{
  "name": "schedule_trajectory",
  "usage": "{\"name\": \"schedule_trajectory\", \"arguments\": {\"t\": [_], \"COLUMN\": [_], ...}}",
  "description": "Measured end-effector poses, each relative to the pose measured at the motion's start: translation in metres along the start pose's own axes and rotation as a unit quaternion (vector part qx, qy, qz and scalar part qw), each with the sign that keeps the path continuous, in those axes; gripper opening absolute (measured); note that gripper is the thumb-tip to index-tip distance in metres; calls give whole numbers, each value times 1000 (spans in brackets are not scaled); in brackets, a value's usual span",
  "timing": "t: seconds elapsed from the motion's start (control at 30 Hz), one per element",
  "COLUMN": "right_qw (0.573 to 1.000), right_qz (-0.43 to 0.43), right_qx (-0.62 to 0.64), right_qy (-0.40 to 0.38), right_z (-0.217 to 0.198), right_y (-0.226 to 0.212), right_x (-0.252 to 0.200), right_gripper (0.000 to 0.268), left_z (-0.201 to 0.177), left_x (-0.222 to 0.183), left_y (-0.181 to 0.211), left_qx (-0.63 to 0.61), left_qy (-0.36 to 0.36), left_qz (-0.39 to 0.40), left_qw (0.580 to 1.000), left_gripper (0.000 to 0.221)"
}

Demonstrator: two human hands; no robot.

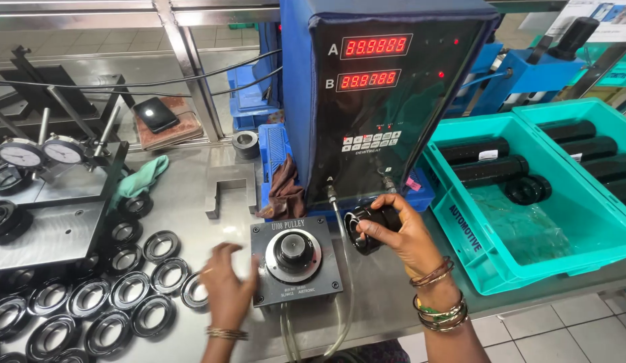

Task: The recorder is measuring the thickness or diameter of circular metal components using a digital measurement gauge and sorting them.

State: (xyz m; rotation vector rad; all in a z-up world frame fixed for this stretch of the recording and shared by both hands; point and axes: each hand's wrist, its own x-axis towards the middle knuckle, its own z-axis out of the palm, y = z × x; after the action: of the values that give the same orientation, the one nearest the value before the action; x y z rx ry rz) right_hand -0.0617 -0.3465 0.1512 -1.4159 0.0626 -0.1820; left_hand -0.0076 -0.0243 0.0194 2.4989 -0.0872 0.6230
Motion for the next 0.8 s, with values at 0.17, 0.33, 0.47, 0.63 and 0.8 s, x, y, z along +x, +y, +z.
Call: {"name": "schedule_trajectory", "arguments": {"t": [0.17, 0.33, 0.47, 0.63, 0.8], "right_qw": [1000, 1000, 1000, 1000, 977], "right_qz": [4, 21, 5, 5, -54], "right_qx": [-2, -8, -19, -22, -193], "right_qy": [-1, 12, 8, -20, -72], "right_z": [-3, -9, -3, 14, 53], "right_y": [1, 3, 9, 9, 9], "right_x": [-4, -2, 4, 8, 19], "right_gripper": [40, 39, 36, 37, 36], "left_z": [-39, -14, -22, -28, -44], "left_x": [19, 28, 31, 40, 71], "left_y": [113, 78, 93, 100, 99], "left_qx": [-11, -129, -111, -169, -226], "left_qy": [-180, -162, -155, -130, 7], "left_qz": [78, 197, 172, 177, 172], "left_qw": [980, 958, 966, 961, 959], "left_gripper": [84, 77, 92, 70, 61]}}
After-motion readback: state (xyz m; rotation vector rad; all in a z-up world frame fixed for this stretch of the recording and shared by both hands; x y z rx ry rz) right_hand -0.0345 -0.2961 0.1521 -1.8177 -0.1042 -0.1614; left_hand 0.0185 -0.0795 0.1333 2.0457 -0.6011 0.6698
